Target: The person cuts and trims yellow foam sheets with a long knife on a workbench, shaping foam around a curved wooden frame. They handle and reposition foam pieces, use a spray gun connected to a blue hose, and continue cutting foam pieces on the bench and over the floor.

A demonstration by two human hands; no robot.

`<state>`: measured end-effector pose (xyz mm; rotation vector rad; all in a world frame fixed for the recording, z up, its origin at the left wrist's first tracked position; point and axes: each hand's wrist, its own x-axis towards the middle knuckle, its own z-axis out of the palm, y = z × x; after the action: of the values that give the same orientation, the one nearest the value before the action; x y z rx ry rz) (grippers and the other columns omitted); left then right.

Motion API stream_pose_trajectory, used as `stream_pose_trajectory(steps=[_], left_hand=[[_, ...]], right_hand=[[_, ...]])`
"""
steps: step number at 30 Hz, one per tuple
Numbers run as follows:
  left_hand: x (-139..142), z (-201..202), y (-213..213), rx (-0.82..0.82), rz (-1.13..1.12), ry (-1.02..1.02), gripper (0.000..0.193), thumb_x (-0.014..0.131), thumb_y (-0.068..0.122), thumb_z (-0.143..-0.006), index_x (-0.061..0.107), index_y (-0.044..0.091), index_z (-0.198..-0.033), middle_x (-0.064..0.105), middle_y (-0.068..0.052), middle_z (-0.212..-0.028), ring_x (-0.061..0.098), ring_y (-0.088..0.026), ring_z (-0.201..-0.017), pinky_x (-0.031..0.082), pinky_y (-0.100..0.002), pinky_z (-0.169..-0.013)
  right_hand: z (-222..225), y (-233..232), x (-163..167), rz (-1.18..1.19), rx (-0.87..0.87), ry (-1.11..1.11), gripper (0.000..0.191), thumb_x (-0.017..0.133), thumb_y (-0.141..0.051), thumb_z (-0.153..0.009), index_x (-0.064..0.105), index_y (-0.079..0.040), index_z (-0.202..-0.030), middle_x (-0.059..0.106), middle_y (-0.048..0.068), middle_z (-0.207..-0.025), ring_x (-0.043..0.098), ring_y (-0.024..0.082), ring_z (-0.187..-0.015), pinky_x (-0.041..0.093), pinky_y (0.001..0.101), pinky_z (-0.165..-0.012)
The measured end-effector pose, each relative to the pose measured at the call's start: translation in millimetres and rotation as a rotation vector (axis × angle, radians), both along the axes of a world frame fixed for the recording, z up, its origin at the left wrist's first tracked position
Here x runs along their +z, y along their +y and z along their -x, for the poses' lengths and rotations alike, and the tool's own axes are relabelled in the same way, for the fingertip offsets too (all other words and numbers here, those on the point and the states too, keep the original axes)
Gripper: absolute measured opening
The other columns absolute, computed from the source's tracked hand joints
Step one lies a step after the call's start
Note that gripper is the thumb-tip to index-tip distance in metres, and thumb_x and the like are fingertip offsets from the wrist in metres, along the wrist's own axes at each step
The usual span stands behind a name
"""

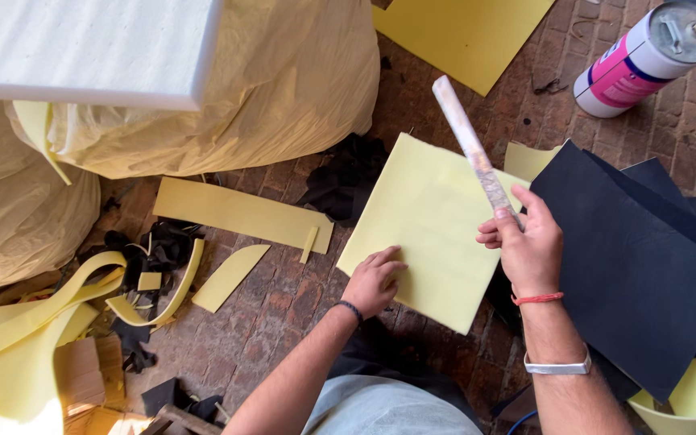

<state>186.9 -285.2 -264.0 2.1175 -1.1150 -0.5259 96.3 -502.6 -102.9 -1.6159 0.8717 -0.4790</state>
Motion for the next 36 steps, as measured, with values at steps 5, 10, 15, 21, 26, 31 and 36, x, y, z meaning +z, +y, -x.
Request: stream_pose_trajectory(steps=[5,10,15,21,26,31,36], left_hand=[[27,-32,1,0.004,-0.113,0.181,0.037,0.067,0.02,-0.089,0.068,0.015,-0.126,0.062,-0.009,-0.14,0.058,-0.029,-0.128,0.047,-0.041,-0.11],[27,-109,-46,0.135,0.028,0.065,0.04,0.074,0.029,-0.092,0.069,0.012,-0.128,0.07,-0.012,-0.129,0.062,-0.031,-0.124,0.051,-0.041,-0.105],[7,-181,-133,0.166,0.099,0.359,0.074,0.086,0.034,-0.082,0.053,0.002,-0.14,0.064,-0.018,-0.132,0.064,-0.027,-0.119,0.054,-0.038,-0.097],[-4,-195,-165,0.015,-0.017,0.496,0.05,0.083,0.036,-0.085,0.066,0.011,-0.124,0.077,-0.01,-0.112,0.077,-0.021,-0.101,0.061,-0.032,-0.087],[-5,-164,-122,-0.471,0.271,-0.114,0.023,0.084,0.019,-0.075,0.078,0.019,-0.098,0.068,-0.004,-0.09,0.07,-0.027,-0.088,0.058,-0.038,-0.078],[-13,-156,-113,-0.352,0.276,0.019,0.024,0.082,0.016,-0.078,0.078,0.016,-0.102,0.071,-0.005,-0.092,0.07,-0.024,-0.085,0.058,-0.036,-0.074],[-22,-182,-151,0.102,0.108,0.621,0.026,0.077,0.021,-0.089,0.072,0.007,-0.11,0.079,-0.006,-0.093,0.075,-0.012,-0.082,0.059,-0.029,-0.073]], right_hand=[[39,33,-26,-0.577,-0.227,-0.231,0.014,0.057,-0.011,-0.106,0.06,0.001,-0.113,0.068,0.009,-0.084,0.068,0.016,-0.07,0.059,0.029,-0.07],[34,64,-46,-0.542,-0.28,-0.259,0.015,0.054,-0.008,-0.094,0.06,-0.002,-0.106,0.062,0.01,-0.068,0.058,0.017,-0.055,0.049,0.0284,-0.054],[0,89,-62,-0.46,-0.534,-0.148,0.018,0.052,-0.007,-0.09,0.06,-0.001,-0.105,0.049,0.005,-0.059,0.043,0.012,-0.047,0.034,0.0273,-0.044],[-11,111,-73,-0.409,-0.677,-0.233,0.016,0.053,-0.004,-0.089,0.057,-0.001,-0.104,0.046,-0.001,-0.061,0.037,0.007,-0.048,0.032,0.025,-0.045],[4,127,-74,-0.364,-0.728,-0.164,0.018,0.054,-0.002,-0.089,0.06,-0.003,-0.107,0.049,-0.002,-0.064,0.037,0.006,-0.05,0.03,0.0237,-0.046],[2,138,-69,-0.108,-0.598,0.062,0.014,0.057,-0.006,-0.093,0.059,-0.002,-0.107,0.056,0.002,-0.061,0.047,0.008,-0.052,0.036,0.0257,-0.046],[-22,141,-59,0.313,-0.406,0.489,0.028,0.064,-0.014,-0.091,0.066,-0.005,-0.118,0.064,0.006,-0.056,0.061,0.015,-0.045,0.045,0.0333,-0.044]])
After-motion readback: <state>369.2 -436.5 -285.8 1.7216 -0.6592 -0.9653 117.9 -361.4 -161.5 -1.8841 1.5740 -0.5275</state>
